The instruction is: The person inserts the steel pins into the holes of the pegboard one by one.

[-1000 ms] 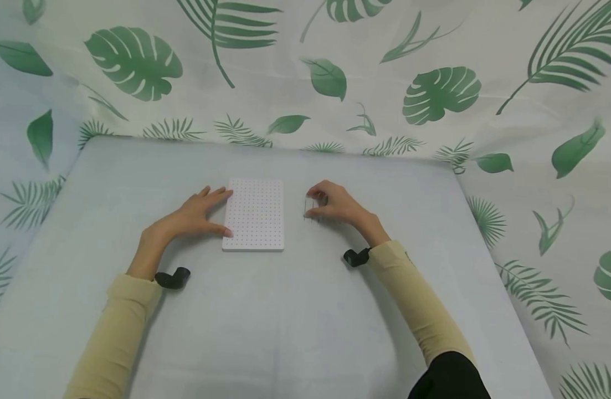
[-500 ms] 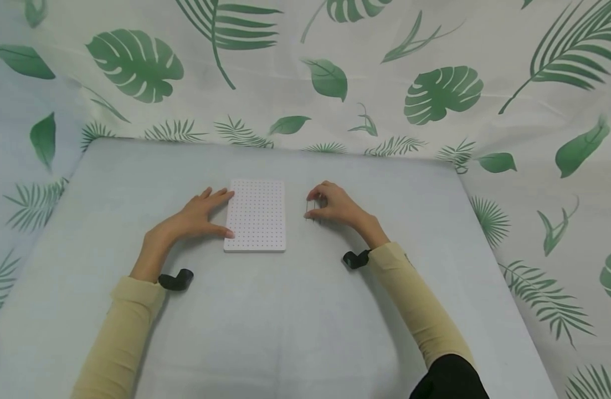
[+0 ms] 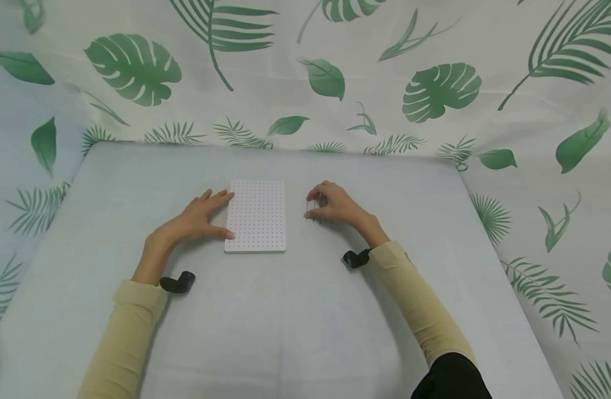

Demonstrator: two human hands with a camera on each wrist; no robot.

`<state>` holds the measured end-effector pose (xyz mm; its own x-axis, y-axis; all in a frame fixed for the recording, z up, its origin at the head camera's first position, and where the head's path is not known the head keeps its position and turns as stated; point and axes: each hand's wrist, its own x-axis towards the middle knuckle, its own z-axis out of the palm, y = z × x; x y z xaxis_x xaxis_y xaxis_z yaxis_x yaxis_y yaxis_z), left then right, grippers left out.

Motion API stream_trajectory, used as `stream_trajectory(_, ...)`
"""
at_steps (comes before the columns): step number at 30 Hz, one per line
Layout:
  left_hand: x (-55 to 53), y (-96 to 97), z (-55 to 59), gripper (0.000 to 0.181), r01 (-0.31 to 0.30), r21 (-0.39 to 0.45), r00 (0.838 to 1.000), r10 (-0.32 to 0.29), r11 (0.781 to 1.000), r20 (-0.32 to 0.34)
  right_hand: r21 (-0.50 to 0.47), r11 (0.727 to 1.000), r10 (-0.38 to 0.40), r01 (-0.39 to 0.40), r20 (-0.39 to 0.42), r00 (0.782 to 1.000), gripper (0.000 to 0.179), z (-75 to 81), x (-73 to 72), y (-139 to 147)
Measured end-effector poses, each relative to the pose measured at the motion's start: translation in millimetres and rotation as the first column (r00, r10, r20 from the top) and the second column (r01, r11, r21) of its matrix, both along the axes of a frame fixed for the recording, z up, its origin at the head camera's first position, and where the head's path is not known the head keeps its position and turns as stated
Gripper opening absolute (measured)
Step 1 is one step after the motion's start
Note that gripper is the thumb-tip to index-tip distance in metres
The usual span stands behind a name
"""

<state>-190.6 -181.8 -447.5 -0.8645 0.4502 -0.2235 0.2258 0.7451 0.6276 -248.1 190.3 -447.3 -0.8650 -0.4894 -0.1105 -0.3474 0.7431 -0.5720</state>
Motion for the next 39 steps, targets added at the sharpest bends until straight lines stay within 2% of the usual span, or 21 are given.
stream_trajectory(13,-1.1,-0.2,0.2,0.101,0.003,0.017,1.0,-0.003,1.0,0.028,-0.115,0.988,-0.112,0.103,-0.072,0.991,0.034,0.4,10.5,-10)
stream_trajectory(21,1.5,-0.2,3.2,0.102,0.005,0.041,1.0,-0.006,0.999,0.024,-0.218,0.973,-0.11,0.072,-0.169,0.979,0.029,-7.5,9.3,-16)
stream_trajectory(30,5.7,-5.0,1.4,0.102,-0.008,0.065,1.0,0.006,0.998,0.029,-0.234,0.967,-0.136,0.101,-0.139,0.981,0.026,-8.1,9.5,-25)
stream_trajectory(39,2.2,-3.9,-1.7,0.101,-0.014,0.065,0.999,0.012,0.998,0.041,-0.255,0.959,-0.154,0.124,-0.101,0.983,0.027,-5.7,5.6,-30)
